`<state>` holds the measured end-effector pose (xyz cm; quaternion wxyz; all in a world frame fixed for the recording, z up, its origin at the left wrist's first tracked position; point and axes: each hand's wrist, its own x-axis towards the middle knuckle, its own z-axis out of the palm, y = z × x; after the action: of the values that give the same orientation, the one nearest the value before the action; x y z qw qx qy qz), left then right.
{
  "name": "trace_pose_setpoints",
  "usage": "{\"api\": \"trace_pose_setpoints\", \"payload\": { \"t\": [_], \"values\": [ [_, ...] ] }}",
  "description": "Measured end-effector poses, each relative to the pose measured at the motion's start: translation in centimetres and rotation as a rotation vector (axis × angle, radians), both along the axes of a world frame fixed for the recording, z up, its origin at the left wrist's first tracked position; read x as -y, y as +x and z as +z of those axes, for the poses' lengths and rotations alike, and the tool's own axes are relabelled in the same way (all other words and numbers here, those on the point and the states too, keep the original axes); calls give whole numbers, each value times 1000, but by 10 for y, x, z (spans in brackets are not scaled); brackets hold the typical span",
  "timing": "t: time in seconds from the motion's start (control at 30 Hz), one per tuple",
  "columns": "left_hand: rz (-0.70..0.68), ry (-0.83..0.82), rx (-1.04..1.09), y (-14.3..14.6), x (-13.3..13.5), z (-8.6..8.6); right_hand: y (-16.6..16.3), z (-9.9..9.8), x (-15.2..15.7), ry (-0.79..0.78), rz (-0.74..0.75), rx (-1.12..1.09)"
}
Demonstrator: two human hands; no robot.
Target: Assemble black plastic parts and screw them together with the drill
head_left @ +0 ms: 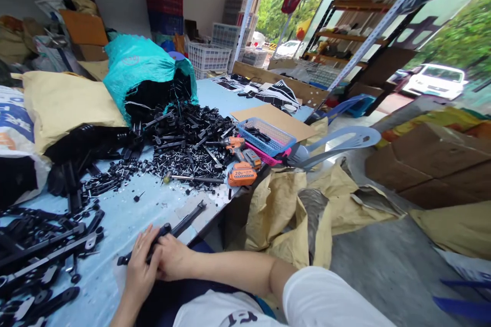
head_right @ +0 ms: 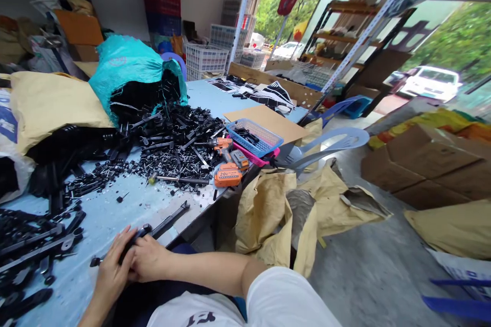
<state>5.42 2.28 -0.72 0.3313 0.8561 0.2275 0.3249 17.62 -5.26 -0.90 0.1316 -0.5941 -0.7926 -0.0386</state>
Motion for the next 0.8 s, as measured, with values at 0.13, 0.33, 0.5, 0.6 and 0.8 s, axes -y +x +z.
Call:
{"api": "trace_pose_setpoints", "payload": {
  "t": [0.13,0.33,0.5,0.6,0.8],
  "values": [
    [384,184,18,-33,30,-4,25,34,0,1,112,-81],
    [462,-224,-849,-16,45,23,20,56,-38,-13,346,15],
    [470,-372,-992,-4,39,38,12,48,-53,-76,415,48],
    [461,-385,-1003,-4,36,36,12,41,-52,-75,424,14],
    [520,-416,-989,-10,24,13,7,32,-52,-89,358,-66]
  ]
}}
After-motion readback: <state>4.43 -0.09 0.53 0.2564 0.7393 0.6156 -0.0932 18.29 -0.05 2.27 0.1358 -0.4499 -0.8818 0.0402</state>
